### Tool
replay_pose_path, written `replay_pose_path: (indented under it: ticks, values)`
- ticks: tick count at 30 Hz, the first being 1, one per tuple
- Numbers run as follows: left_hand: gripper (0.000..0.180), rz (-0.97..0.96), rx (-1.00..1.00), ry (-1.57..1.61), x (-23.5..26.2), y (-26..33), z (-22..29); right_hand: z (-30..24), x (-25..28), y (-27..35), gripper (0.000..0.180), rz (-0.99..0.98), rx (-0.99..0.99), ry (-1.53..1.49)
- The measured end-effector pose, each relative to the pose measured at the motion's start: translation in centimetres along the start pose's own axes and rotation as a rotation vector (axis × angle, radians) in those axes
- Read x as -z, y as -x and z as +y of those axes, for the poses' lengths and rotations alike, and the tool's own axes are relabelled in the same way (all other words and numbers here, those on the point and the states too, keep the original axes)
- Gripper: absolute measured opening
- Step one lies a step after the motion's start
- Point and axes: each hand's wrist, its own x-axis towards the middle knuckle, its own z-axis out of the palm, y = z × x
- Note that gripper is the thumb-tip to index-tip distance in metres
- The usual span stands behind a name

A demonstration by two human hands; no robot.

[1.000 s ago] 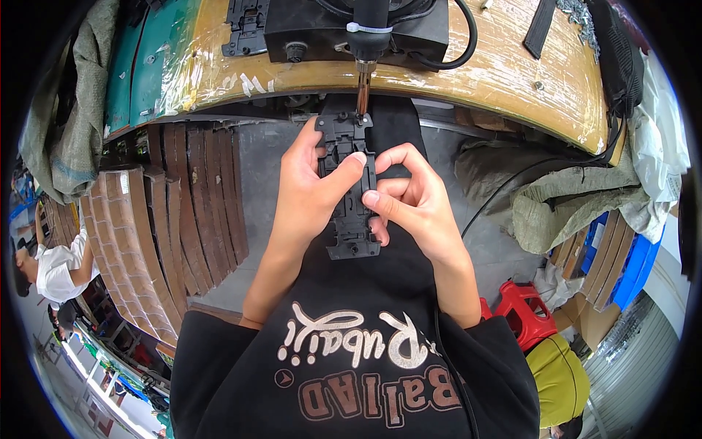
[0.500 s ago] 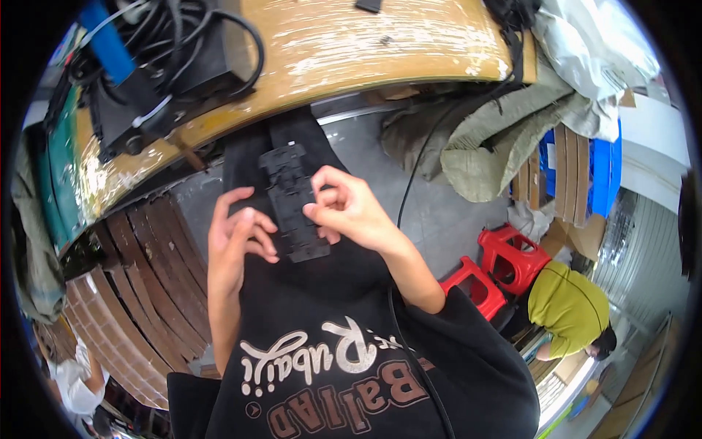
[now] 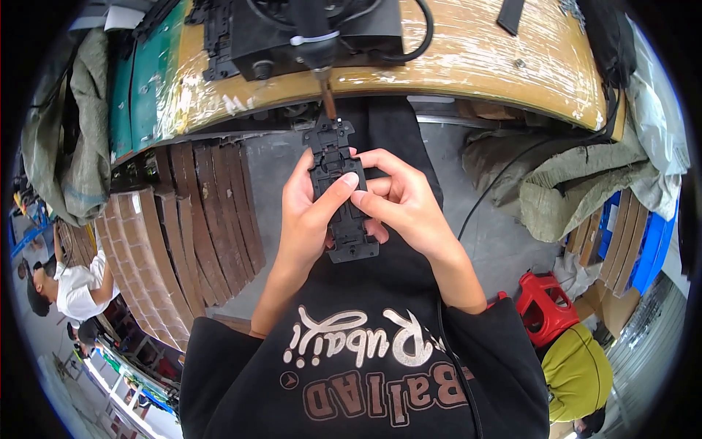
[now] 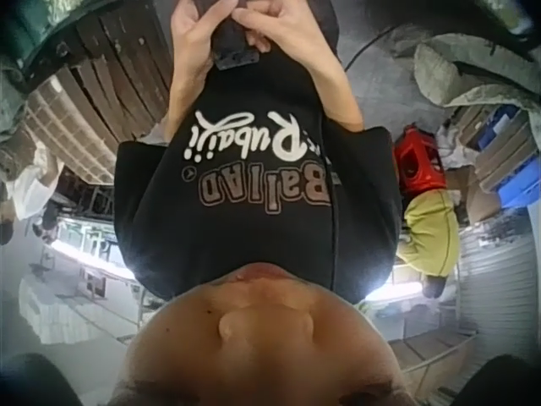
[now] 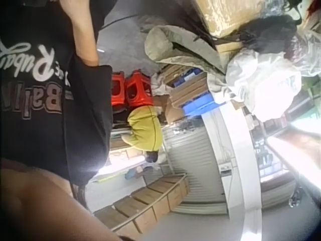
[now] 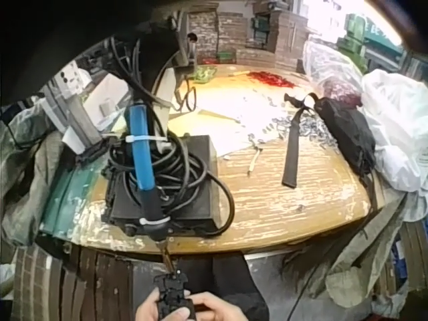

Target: The person repeatedly picks up a plastic chassis and a small metal piece, inserts the metal piece into the chassis by hand, and fastens it using a stationary heat tool before setting it aside.

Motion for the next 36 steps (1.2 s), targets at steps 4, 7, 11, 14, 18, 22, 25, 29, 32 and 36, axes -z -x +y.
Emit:
replay_pose_path:
  ticks: [4,7,11,14,18,22,25,29,32,36]
  values:
    - [0.028,0.002,-0.013,0.03,0.5,0.3,0.4,-0.4,-0.8,-0.1,0.034,-0.009,-0.014,0.008]
    - [0.028,0.008,-0.021,0.021,0.5,0.4,0.6,-0.5,-1.0,-0.1,0.034,0.001,-0.01,0.022]
    - [0.028,-0.002,-0.058,-0.009,0.5,0.1,0.4,-0.4,-1.0,-0.1,0.034,0.011,0.0,0.02]
    - [0.027,-0.014,-0.065,-0.021,0.7,-0.2,0.3,-0.2,-0.7,-0.4,0.033,0.012,-0.002,0.032]
    - [0.025,-0.011,-0.049,-0.011,0.8,-0.4,0.4,-0.3,-0.9,-0.6,0.033,0.025,0.005,0.032]
    - [0.024,-0.018,-0.057,-0.003,0.7,-0.5,0.7,-0.5,-0.9,-0.6,0.033,0.023,0.023,0.034]
    - [0.023,-0.04,-0.079,0.001,0.8,-0.8,0.6,-0.6,-0.8,-0.7,0.033,0.02,0.028,0.033]
    - [0.023,-0.052,-0.103,-0.045,0.7,-0.7,0.5,-0.2,-0.6,-0.5,0.033,0.037,0.026,0.059]
    - [0.024,-0.03,-0.099,-0.055,0.5,-0.3,0.5,-0.1,-0.7,-0.2,0.033,0.032,0.018,0.049]
    - [0.026,0.002,-0.091,-0.038,0.4,-0.3,0.3,-0.3,-0.6,-0.2,0.033,0.029,0.008,0.038]
